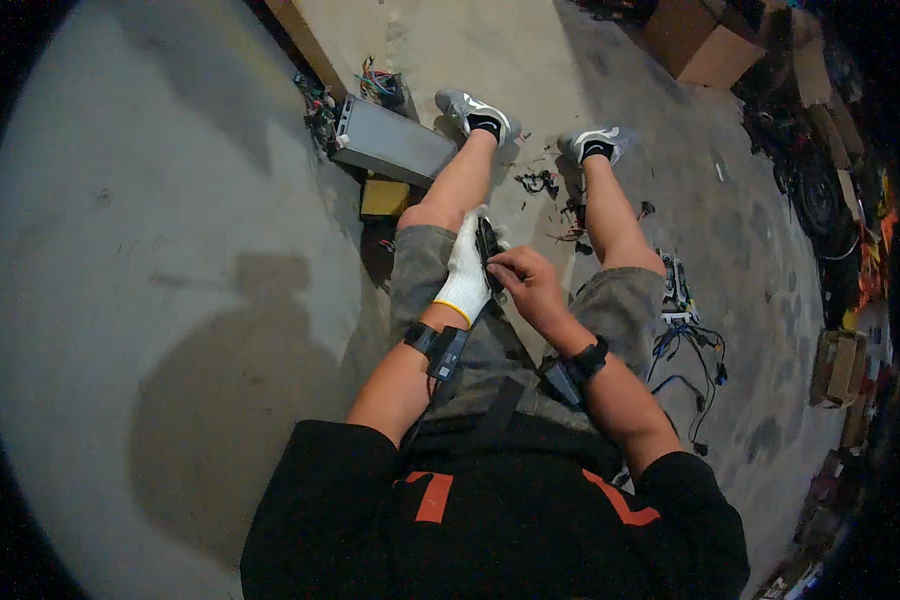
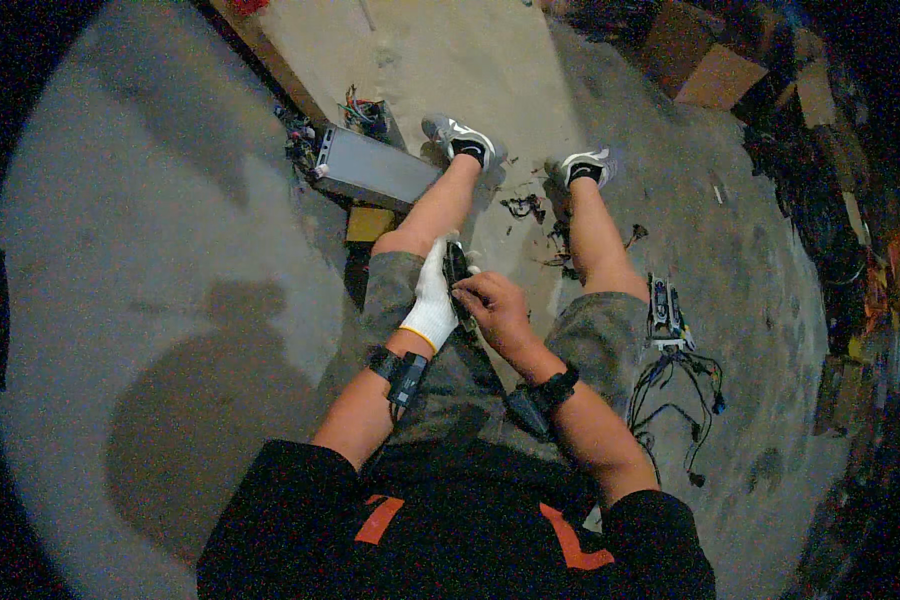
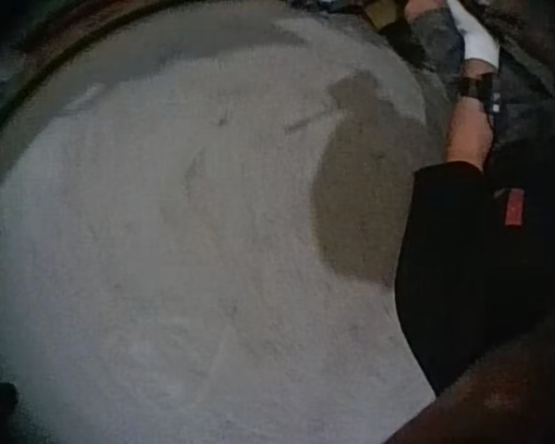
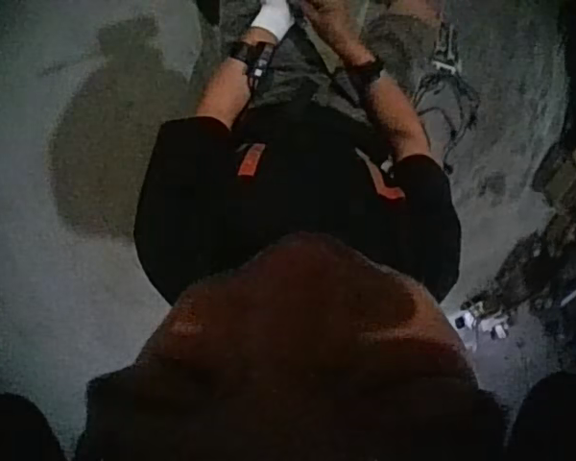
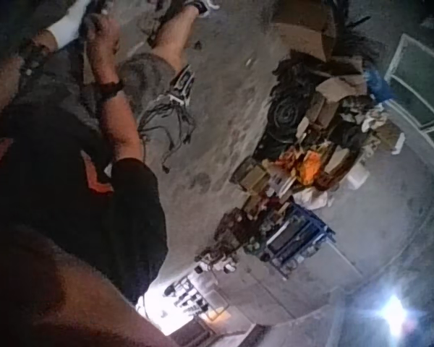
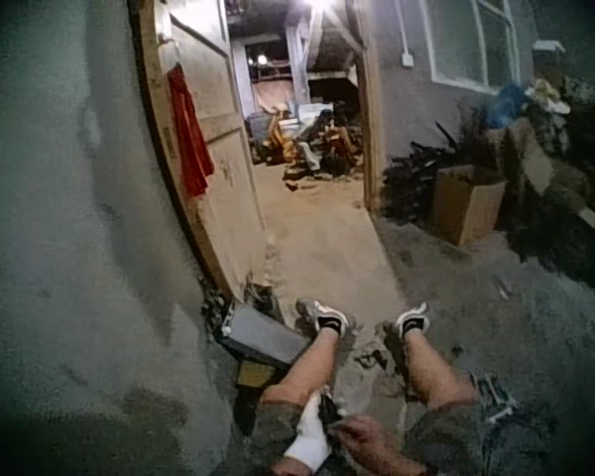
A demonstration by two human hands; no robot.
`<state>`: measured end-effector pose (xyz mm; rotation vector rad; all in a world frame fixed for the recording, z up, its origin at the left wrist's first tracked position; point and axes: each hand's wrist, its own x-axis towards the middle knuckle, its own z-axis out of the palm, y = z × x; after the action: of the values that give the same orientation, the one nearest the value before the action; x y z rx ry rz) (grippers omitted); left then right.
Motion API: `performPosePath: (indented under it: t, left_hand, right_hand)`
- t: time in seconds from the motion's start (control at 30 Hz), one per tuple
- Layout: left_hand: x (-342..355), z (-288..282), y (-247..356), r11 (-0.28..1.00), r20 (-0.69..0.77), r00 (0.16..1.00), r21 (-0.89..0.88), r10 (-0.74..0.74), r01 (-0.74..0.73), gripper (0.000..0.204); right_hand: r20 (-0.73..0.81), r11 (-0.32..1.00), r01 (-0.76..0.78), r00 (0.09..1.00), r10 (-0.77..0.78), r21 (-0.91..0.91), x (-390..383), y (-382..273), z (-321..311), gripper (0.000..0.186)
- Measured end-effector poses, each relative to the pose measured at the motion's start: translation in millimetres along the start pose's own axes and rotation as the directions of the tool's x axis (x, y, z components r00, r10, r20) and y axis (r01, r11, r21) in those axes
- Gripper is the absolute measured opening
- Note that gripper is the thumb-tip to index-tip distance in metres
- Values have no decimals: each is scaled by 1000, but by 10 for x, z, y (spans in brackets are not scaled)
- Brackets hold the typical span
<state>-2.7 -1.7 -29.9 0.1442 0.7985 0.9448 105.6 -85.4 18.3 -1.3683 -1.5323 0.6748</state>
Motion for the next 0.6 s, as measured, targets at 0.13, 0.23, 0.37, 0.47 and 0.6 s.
performPosePath:
  t: [0.13,0.23,0.37,0.47,0.6]
  left_hand:
    - [-50,62,-1,999,-24,1000,35,-17,18,36]
    - [-57,41,6,996,-25,1000,90,17,-15,37]
    - [-77,86,-10,989,-59,997,144,43,-34,38]
    - [70,-21,-73,987,-32,996,143,79,-73,36]
    - [50,-62,-8,992,-109,992,122,58,-45,30]
  right_hand:
    - [19,994,-109,994,109,9,-13,72,20,13]
    - [33,995,-96,995,97,-5,13,82,44,14]
    - [70,994,-109,992,108,10,23,12,-11,11]
    - [78,994,-69,994,76,-89,11,117,7,13]
    - [111,991,42,993,-27,-130,23,84,71,15]
